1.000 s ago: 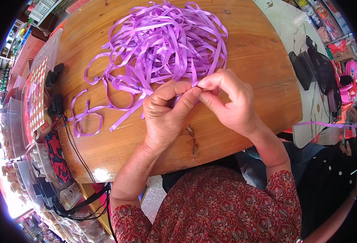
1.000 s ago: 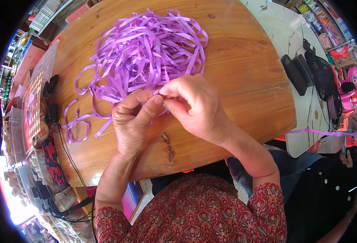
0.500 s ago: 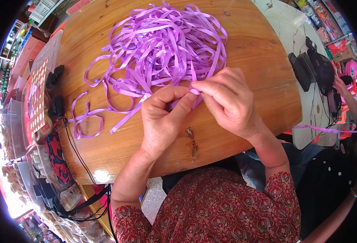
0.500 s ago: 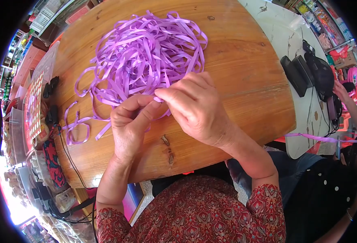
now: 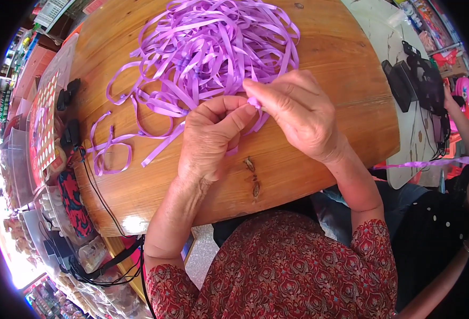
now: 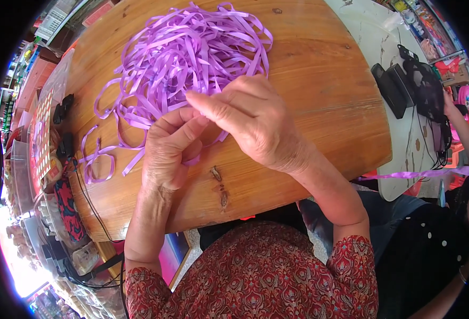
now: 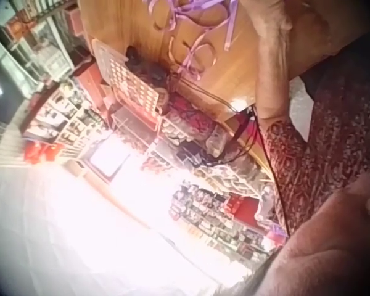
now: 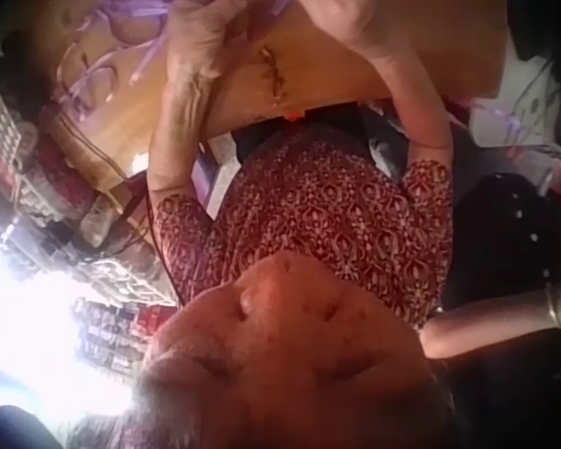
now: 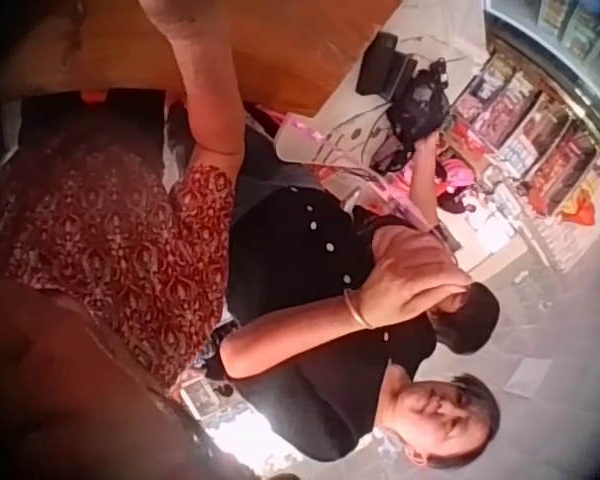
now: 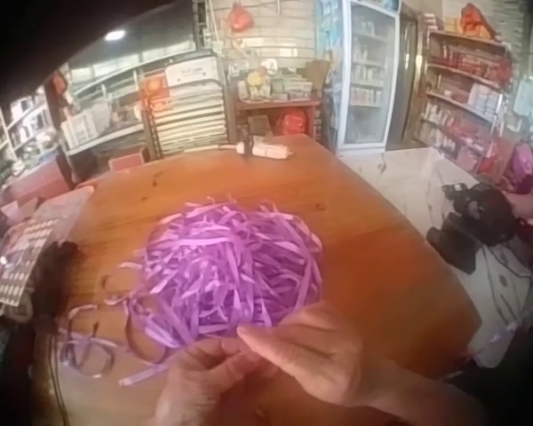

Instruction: The person ties knots in purple ribbons by hand, handling them one at a time from a pile on a wooden table and setting each finished ribbon aside.

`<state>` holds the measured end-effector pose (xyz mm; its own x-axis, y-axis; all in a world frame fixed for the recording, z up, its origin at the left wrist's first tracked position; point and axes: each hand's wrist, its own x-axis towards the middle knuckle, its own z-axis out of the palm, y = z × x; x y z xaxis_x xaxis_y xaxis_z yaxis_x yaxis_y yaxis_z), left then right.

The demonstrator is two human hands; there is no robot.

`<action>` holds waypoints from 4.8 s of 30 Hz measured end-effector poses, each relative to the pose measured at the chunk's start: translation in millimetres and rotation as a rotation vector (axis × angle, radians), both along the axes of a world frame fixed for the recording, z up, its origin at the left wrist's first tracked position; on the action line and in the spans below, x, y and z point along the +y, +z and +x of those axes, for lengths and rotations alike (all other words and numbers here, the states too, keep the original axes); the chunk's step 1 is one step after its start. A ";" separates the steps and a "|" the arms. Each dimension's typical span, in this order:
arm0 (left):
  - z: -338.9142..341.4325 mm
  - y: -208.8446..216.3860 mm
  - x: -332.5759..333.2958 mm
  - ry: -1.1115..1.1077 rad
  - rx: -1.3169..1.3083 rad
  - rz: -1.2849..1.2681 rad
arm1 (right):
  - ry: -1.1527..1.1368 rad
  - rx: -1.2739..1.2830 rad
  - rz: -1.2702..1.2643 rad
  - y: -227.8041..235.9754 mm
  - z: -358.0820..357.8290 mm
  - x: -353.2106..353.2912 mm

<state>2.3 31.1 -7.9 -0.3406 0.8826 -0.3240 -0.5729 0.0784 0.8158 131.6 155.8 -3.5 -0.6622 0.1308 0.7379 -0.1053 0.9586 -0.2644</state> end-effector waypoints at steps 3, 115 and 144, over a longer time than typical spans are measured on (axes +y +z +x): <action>2.2 0.1 -1.4 0.048 0.036 -0.009 | -0.064 0.005 -0.085 4.0 -2.0 0.2; 7.4 1.9 -10.3 -0.027 0.249 0.302 | 0.004 -0.074 -0.021 14.8 16.1 -1.6; -48.1 32.8 -31.8 0.090 0.785 0.243 | 0.329 0.653 -1.229 31.9 51.5 70.6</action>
